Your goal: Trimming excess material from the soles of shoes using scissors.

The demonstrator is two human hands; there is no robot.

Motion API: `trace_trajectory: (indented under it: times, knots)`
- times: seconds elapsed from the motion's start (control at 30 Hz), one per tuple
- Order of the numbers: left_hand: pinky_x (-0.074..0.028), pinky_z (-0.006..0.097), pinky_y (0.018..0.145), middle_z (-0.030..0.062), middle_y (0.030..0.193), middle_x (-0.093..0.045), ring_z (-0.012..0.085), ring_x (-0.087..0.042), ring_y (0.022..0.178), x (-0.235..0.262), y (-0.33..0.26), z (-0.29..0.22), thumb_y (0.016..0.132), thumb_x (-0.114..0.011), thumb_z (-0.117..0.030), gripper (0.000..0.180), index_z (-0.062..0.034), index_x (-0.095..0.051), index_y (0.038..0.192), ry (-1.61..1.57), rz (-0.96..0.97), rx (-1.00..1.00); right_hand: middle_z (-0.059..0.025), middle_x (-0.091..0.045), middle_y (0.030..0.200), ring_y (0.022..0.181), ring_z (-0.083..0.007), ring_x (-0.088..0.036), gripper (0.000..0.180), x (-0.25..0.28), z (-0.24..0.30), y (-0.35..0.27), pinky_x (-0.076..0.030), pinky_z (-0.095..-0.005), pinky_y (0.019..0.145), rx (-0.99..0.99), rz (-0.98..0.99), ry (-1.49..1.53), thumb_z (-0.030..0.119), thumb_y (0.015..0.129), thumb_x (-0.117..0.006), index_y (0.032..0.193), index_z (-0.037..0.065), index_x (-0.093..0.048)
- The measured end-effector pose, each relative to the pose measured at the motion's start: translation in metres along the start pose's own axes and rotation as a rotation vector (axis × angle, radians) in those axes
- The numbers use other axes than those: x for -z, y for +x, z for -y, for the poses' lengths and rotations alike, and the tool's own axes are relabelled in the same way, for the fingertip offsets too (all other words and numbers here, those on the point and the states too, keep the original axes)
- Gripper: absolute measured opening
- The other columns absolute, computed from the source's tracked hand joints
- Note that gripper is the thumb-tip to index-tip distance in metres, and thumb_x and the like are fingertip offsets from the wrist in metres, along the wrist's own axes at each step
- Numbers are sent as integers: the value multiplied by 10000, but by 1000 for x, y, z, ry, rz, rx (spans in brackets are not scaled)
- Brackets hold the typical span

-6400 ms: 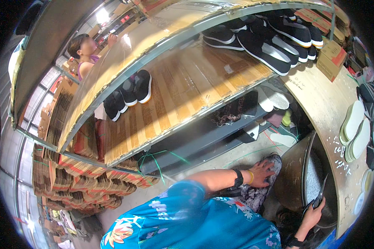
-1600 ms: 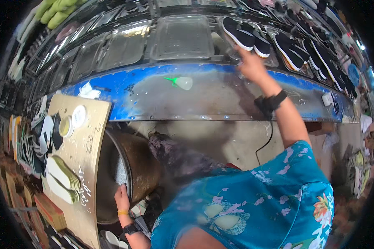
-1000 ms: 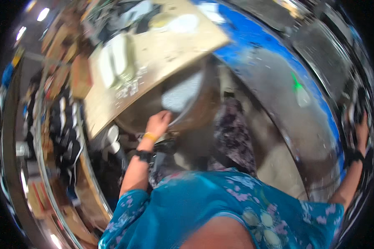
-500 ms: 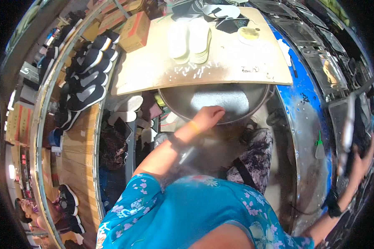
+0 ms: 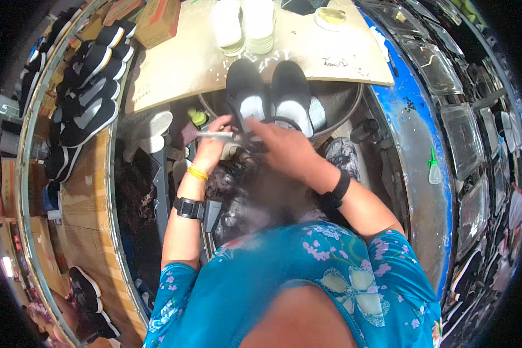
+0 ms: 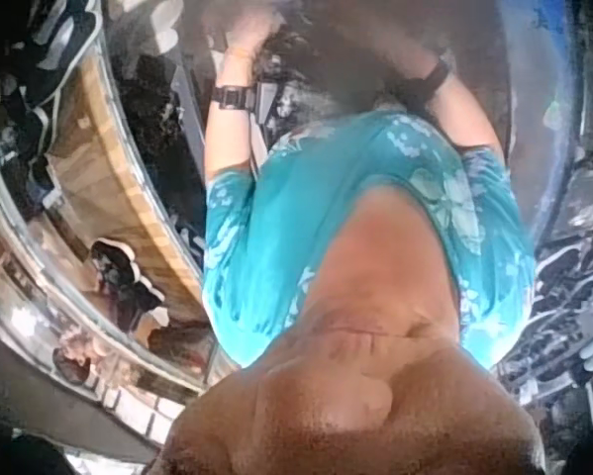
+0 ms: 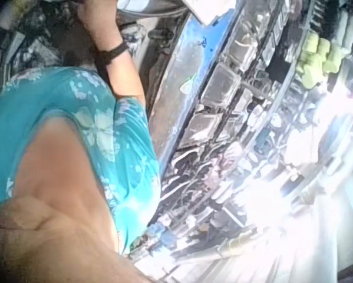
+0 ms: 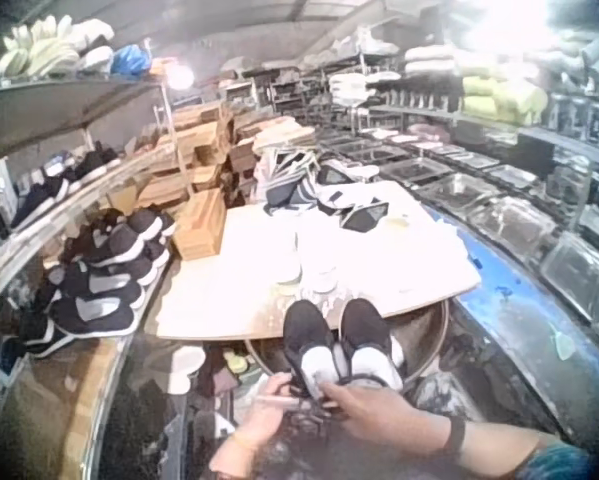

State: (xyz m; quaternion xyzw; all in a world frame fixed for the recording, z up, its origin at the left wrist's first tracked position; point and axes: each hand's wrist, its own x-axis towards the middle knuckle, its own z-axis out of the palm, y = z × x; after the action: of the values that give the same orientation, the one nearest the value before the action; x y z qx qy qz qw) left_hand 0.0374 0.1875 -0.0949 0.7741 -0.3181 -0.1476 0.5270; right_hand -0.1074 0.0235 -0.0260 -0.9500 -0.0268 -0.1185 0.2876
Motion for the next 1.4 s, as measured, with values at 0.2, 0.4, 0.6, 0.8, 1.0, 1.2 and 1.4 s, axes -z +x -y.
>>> trace_trajectory:
  times: [0.2,0.4,0.6,0.8,1.0,1.2,1.4]
  knots:
    - [-434,212,499,80,866,-659,90,-576,591,15,25,-75,915,-464,-266,337,-6,-573,1102,-146,121,369,-110,-612,946,831,-187,-620,546,26,-23,-11,-497,-282,704,-241,-302,385,-27,687,-676,1188,76,-485]
    - [-481,413,752,225,860,-633,368,-612,851,-47,71,-124,827,-526,-454,478,4,-662,800,705,323,230,-51,-590,711,431,-104,-519,508,53,-68,-39,-354,-203,331,-578,-312,1004,17,732,-663,1188,29,-441]
    - [-485,428,770,247,878,-616,399,-584,885,-54,77,-78,760,-559,-217,262,27,-637,818,741,148,169,-76,-571,658,411,-110,-506,420,66,-74,-54,-337,-215,330,-667,-274,1015,21,764,-542,1177,46,-475]
    - [-445,279,820,71,1018,-631,147,-568,934,31,7,-46,770,-549,-22,303,21,-593,1067,157,224,18,-69,-591,747,514,-81,-528,496,76,-95,-63,-357,-187,422,-540,-9,1095,159,792,-582,1251,33,-444]
    - [-447,313,868,103,1035,-653,195,-619,949,67,-23,-80,719,-636,-81,364,5,-608,1071,358,297,-178,-124,-607,992,966,-268,-585,682,77,-76,-35,-445,-342,829,-281,73,451,293,618,-783,1205,85,-506]
    - [-463,346,831,160,982,-648,304,-621,935,75,-25,-90,691,-623,-132,314,-20,-652,983,344,451,-216,-139,-605,1015,924,-320,-581,582,87,-67,-18,-468,-375,772,-70,99,148,289,643,-750,1148,87,-542]
    - [-470,338,823,167,988,-645,300,-625,929,65,-20,-82,707,-610,-103,310,-15,-643,1003,378,435,-216,-156,-632,916,850,-294,-620,522,70,-78,-41,-475,-336,748,-364,228,301,171,668,-747,1138,55,-554]
